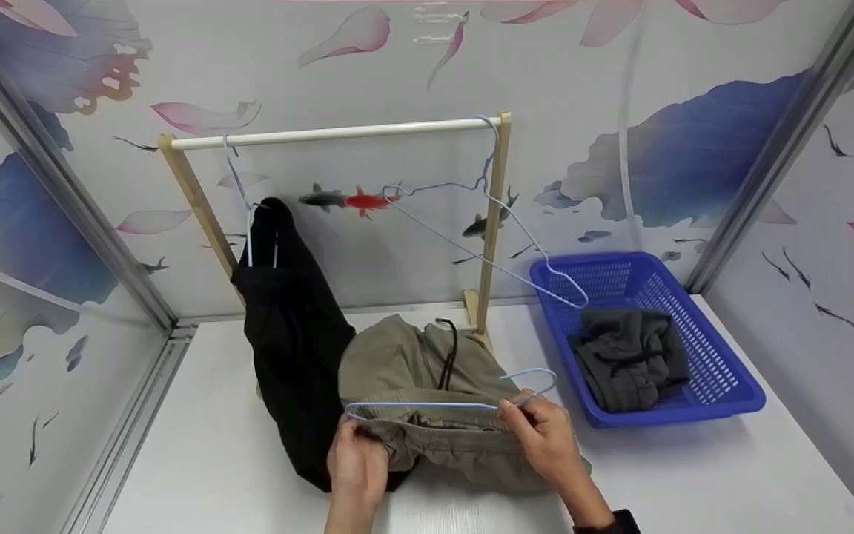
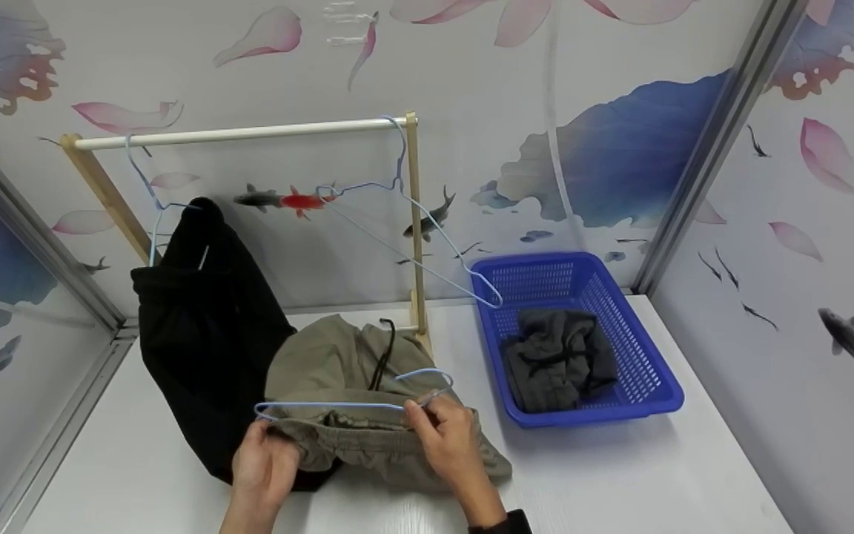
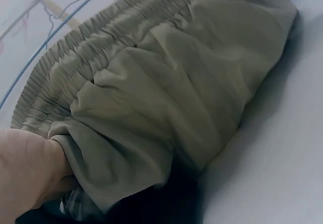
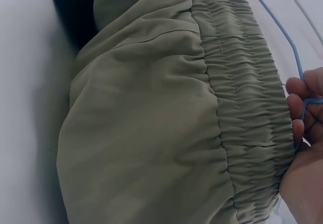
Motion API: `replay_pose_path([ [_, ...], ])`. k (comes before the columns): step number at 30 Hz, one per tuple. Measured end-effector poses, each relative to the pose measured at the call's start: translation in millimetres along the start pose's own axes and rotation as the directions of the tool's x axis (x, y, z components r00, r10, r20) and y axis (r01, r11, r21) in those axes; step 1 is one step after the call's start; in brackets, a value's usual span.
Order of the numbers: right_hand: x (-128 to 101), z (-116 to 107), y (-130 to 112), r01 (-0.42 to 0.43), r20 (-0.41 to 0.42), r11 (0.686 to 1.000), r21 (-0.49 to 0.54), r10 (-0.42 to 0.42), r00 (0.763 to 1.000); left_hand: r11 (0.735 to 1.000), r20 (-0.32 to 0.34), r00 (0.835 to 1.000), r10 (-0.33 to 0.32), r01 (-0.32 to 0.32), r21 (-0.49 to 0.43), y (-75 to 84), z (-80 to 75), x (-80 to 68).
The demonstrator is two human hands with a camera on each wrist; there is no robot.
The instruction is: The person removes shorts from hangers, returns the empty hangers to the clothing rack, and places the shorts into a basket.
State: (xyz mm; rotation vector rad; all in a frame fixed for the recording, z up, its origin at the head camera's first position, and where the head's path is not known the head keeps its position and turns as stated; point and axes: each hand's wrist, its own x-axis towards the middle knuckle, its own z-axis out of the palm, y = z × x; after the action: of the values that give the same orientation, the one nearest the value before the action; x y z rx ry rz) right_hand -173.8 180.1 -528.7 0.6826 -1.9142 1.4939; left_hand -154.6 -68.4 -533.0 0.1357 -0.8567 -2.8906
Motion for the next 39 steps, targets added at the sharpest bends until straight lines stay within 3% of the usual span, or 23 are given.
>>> replay_pose_path([
  [7,1.0,-2.5,-1.6,-0.033,-0.013,0.999,-0.009,0.033,0.999,0.991,-0.074,0.994,0.082,-0.073,0.114,-5.4,2.0,0.6],
  [15,2.4,-3.0,-3.5,-0.074,-0.035,0.997,-0.022,0.073,0.997,0.973,-0.072,0.995,0.07,-0.052,0.227,-7.1,3.0,0.6],
  [17,3.6,-3.2,-4.5,-0.076,-0.037,0.997,-0.023,0.075,0.996,0.959,-0.087,0.993,0.075,-0.048,0.278,-7.1,3.4,0.6],
  [23,10.1,-6.5,-7.5,-0.05,-0.043,0.999,0.0,0.05,0.998,0.881,-0.096,0.992,0.085,-0.03,0.471,-5.3,0.5,-0.7],
  [29,13.1,-9.2,-6.7,-0.033,-0.024,0.999,0.013,0.033,0.999,0.881,-0.103,0.992,0.068,-0.011,0.473,-3.9,-0.6,-0.8],
  [34,11.9,-8.5,-7.2,-0.043,-0.026,0.999,-0.027,0.043,0.999,0.877,-0.133,0.987,0.092,-0.017,0.481,-3.4,-0.2,-0.5],
  [36,11.6,-7.3,-7.6,-0.043,-0.026,0.998,-0.053,0.041,0.999,0.858,-0.142,0.984,0.11,-0.021,0.514,-2.7,0.0,-1.3],
  [39,12.1,-5.6,-8.7,-0.022,-0.025,0.996,-0.082,0.02,0.999,0.801,-0.153,0.979,0.134,-0.016,0.598,-1.6,3.0,-2.5],
])
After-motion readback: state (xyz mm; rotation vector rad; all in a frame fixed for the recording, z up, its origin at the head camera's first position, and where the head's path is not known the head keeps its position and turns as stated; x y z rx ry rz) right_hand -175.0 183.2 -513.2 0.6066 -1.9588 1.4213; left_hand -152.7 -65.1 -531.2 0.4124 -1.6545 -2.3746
